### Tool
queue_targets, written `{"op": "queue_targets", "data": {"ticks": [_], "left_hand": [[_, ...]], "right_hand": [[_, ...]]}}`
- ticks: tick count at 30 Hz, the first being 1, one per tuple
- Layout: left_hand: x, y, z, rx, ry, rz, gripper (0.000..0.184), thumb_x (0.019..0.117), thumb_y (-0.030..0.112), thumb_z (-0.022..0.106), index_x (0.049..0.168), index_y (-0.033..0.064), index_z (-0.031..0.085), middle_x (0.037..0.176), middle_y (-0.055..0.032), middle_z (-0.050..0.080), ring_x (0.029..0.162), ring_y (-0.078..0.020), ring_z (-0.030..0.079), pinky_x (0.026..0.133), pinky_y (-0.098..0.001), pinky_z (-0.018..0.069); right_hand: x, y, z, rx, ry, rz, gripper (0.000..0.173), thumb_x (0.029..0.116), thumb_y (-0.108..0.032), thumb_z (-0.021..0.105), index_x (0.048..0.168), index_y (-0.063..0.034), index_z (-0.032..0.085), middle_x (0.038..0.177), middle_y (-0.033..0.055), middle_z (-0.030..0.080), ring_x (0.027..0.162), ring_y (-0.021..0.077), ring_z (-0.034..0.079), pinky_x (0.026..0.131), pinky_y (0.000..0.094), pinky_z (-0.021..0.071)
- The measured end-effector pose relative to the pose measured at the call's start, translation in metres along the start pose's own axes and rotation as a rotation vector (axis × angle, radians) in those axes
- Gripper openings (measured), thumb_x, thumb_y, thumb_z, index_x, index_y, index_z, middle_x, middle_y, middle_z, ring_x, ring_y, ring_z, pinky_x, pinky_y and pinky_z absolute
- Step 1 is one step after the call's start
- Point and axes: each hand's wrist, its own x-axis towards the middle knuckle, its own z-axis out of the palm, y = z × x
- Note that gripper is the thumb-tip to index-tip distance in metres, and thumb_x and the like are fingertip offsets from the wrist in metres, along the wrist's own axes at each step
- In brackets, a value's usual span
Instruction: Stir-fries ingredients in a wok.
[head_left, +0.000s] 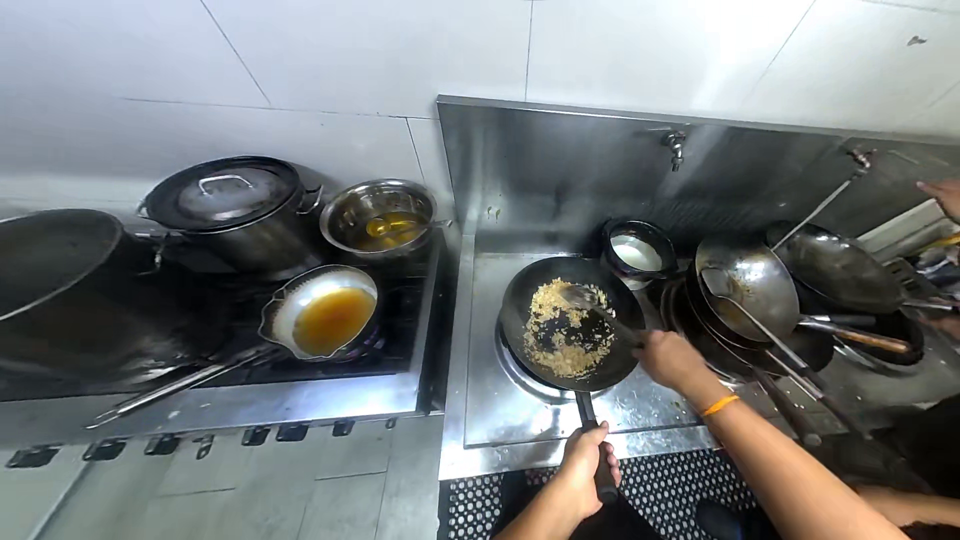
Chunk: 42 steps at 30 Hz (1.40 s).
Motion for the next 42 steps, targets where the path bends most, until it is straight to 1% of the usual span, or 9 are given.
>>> {"op": "queue_targets", "data": {"ticks": [6,11,15,18,22,26,30,36,42], "left_hand": [[0.002,0.002,-0.015,-0.006,-0.006,0.020,0.031,0.1032,0.033,0.061,0.121,0.0103,0.052,0.076,-0.0072,0.057,0.052,-0.0173,0.059,0.047,-0.0314,0.0559],[-0.008,-0.004,0.017,-0.060,0.026,0.024,0.021,0.1031,0.027,0.059,0.105,0.0077,0.052,0.071,-0.0052,0.053,0.049,-0.0149,0.055,0.044,-0.0291,0.0534],[-0.019,0.000,0.019,0.016,0.004,0.095,0.016,0.1014,0.016,0.060,0.110,0.0058,0.052,0.070,-0.0045,0.052,0.049,-0.0135,0.055,0.044,-0.0278,0.0532],[-0.047,-0.020,0.000,0.013,0.007,0.112,0.018,0.0997,0.012,0.059,0.116,0.0056,0.052,0.071,-0.0048,0.052,0.048,-0.0129,0.055,0.043,-0.0259,0.0519],[-0.145,-0.089,0.017,0.101,0.076,0.029,0.009,0.0992,0.009,0.058,0.107,0.0050,0.054,0.065,-0.0037,0.052,0.046,-0.0124,0.053,0.043,-0.0270,0.0508],[-0.124,-0.041,0.041,-0.030,-0.001,-0.011,0.012,0.1034,0.018,0.053,0.100,0.0064,0.054,0.066,-0.0022,0.053,0.046,-0.0094,0.054,0.041,-0.0221,0.0503],[-0.046,-0.019,0.030,-0.101,-0.037,0.090,0.008,0.1013,0.014,0.055,0.103,0.0063,0.052,0.069,-0.0026,0.052,0.047,-0.0093,0.054,0.041,-0.0216,0.0513],[-0.139,-0.142,0.017,0.201,0.127,0.069,0.006,0.0983,0.008,0.053,0.104,0.0070,0.054,0.068,-0.0027,0.053,0.047,-0.0113,0.052,0.043,-0.0264,0.0497],[-0.073,-0.024,0.058,-0.087,0.003,0.073,0.010,0.1011,0.015,0.054,0.099,0.0053,0.053,0.067,-0.0025,0.052,0.047,-0.0089,0.055,0.041,-0.0206,0.0511]], "right_hand": [[-0.036,0.017,-0.056,-0.177,-0.140,-0.105,0.029,0.0902,-0.048,0.069,0.118,-0.0416,0.073,0.106,0.0022,0.074,0.096,0.0280,0.071,0.079,0.0613,0.0569],[-0.031,-0.016,0.004,-0.089,0.046,0.021,0.026,0.0905,-0.035,0.067,0.107,-0.0155,0.069,0.098,0.0147,0.071,0.089,0.0373,0.071,0.069,0.0598,0.0569],[-0.031,0.008,0.022,0.064,-0.058,-0.241,0.032,0.0964,-0.044,0.064,0.125,-0.0296,0.070,0.100,0.0069,0.073,0.089,0.0291,0.071,0.076,0.0585,0.0577],[-0.082,0.056,-0.032,0.012,0.086,-0.255,0.024,0.0836,-0.043,0.075,0.108,-0.0396,0.076,0.086,-0.0005,0.073,0.078,0.0255,0.070,0.063,0.0591,0.0558],[-0.137,0.129,-0.084,0.491,-0.189,-0.315,0.022,0.1004,-0.019,0.067,0.122,-0.0214,0.073,0.080,0.0058,0.071,0.055,0.0183,0.063,0.051,0.0385,0.0562],[-0.145,0.168,-0.087,0.811,-0.377,-0.224,0.024,0.1052,-0.019,0.058,0.123,-0.0139,0.073,0.080,0.0093,0.071,0.044,0.0148,0.049,0.040,0.0283,0.0433],[-0.104,0.151,0.008,0.455,-0.137,-0.184,0.026,0.0963,-0.027,0.071,0.122,-0.0245,0.075,0.086,0.0043,0.075,0.062,0.0196,0.066,0.058,0.0435,0.0576],[-0.114,0.160,0.047,0.205,-0.082,-0.240,0.040,0.0939,-0.029,0.071,0.134,-0.0348,0.067,0.104,0.0055,0.075,0.091,0.0274,0.071,0.081,0.0583,0.0575],[-0.096,0.178,-0.006,0.406,-0.358,-0.230,0.031,0.0956,-0.023,0.071,0.125,-0.0301,0.074,0.080,0.0050,0.072,0.059,0.0168,0.061,0.057,0.0381,0.0516]]}}
